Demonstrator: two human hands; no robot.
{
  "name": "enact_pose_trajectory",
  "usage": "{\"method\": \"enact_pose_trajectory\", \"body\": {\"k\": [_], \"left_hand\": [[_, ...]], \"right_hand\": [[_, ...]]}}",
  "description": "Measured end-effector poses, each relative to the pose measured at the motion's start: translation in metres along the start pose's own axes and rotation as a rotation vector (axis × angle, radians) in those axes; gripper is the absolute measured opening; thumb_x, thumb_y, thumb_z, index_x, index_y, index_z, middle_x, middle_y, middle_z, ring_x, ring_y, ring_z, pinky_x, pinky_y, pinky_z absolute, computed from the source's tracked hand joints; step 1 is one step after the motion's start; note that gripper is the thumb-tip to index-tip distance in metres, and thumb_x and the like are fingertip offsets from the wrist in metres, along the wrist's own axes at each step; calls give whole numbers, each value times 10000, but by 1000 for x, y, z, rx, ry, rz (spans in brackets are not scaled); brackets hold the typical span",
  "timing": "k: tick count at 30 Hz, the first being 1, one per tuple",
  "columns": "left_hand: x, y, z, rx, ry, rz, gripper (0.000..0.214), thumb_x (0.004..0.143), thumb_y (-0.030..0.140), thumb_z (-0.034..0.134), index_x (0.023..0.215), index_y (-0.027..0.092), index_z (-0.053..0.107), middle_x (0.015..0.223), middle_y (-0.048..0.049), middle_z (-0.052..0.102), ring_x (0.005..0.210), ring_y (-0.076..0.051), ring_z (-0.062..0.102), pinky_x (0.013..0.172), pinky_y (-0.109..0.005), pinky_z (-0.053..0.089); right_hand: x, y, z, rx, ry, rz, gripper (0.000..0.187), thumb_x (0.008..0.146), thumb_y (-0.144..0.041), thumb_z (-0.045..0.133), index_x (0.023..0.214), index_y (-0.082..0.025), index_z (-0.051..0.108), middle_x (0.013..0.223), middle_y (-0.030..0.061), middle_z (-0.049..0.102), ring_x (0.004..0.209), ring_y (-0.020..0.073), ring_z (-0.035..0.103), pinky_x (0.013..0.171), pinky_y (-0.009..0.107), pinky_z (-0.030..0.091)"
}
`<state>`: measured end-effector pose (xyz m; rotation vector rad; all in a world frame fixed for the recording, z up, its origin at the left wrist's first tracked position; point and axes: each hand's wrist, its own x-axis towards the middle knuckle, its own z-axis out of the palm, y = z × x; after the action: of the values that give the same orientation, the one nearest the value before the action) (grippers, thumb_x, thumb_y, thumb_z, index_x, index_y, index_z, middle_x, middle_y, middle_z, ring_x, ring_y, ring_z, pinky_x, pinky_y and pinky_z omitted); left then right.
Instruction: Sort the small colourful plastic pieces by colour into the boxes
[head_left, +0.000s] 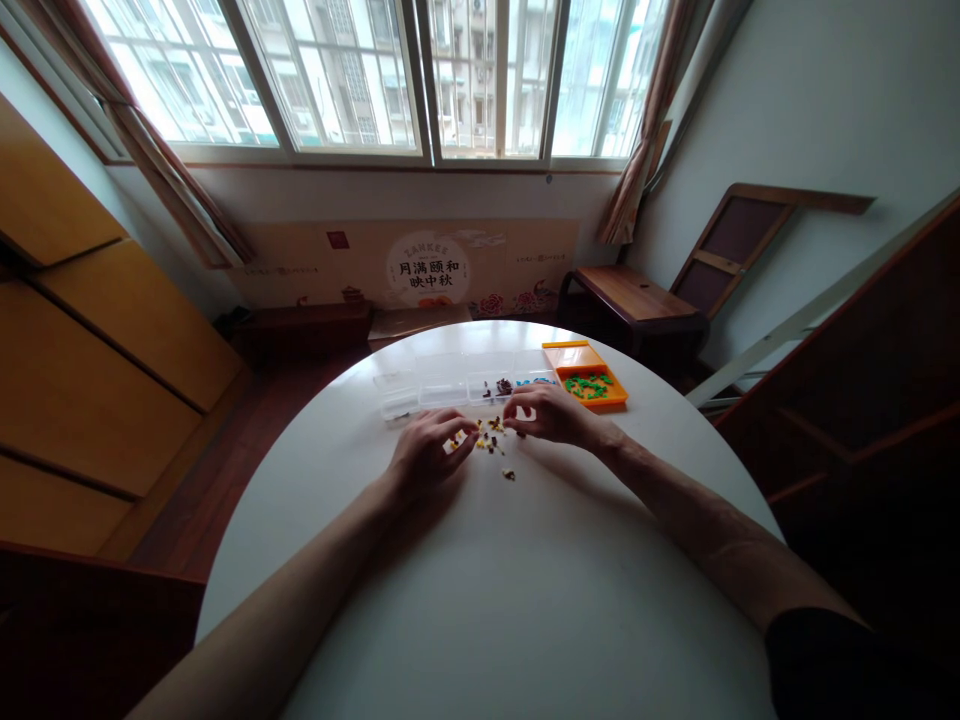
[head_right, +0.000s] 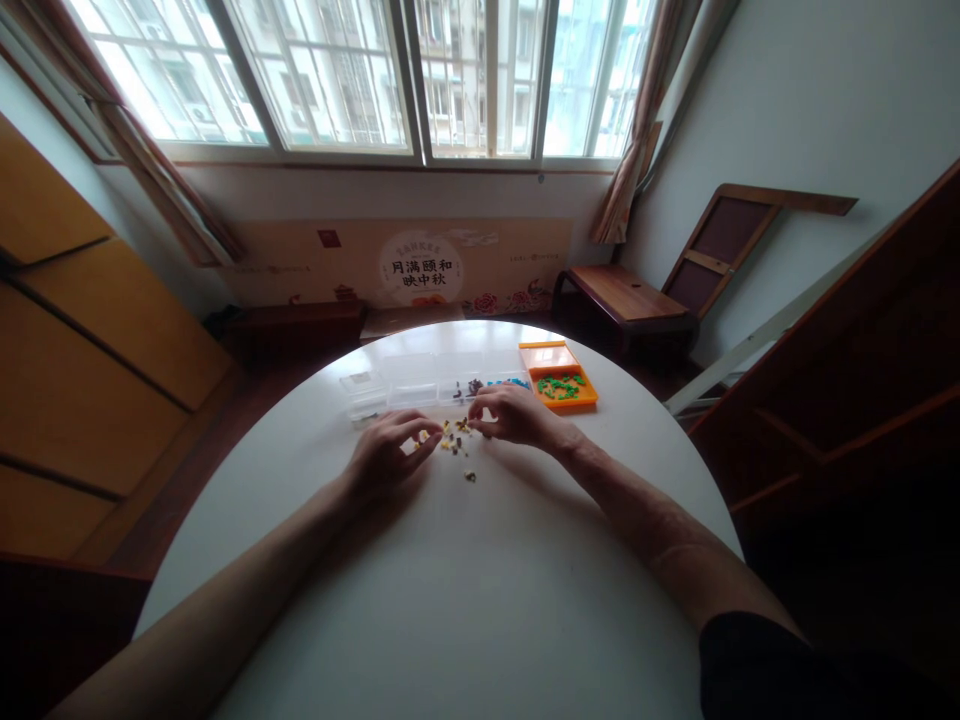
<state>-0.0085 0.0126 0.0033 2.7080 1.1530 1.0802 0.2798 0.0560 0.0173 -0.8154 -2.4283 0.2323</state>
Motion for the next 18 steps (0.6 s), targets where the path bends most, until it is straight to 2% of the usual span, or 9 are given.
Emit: {"method": "enact_pose_trajectory", "body": {"k": [5, 9, 14, 18], "left_hand": [[0, -1, 0, -5, -12, 20, 162, 1069, 340, 675, 1011, 261, 803, 1014, -33, 821, 908, -216, 760, 877, -367, 549], [0, -2, 0, -6, 0, 22, 160, 1073, 344, 677, 1010, 264, 801, 1014, -23, 821, 899, -213, 756, 871, -366, 541], [-1, -3, 0, -6, -4, 34, 157, 1070, 333, 677, 1009, 260, 802, 1020, -24, 822, 904, -211, 754, 873, -364, 534], [0, -3, 1, -1, -9, 40, 159, 1070, 328, 673, 1007, 259, 802, 1020, -30, 822, 909, -211, 758, 881, -364, 539]], "right_hand": [[17, 8, -6, -6, 198, 89, 79, 1026, -274, 785, 978, -214, 805, 948, 33, 779, 812, 173, 672, 849, 323, 497], [31, 16, -5, -48, 232, 135, 63, 1032, -243, 768, 1016, -207, 817, 983, 52, 782, 857, 190, 694, 880, 331, 507], [22, 16, -4, 15, 131, 113, 77, 1034, -239, 736, 1028, -220, 810, 1004, 47, 789, 794, 169, 683, 816, 315, 525], [3, 8, -4, -4, -35, -14, 51, 952, -230, 807, 990, -263, 812, 1014, 31, 788, 890, 203, 712, 915, 360, 537]]}}
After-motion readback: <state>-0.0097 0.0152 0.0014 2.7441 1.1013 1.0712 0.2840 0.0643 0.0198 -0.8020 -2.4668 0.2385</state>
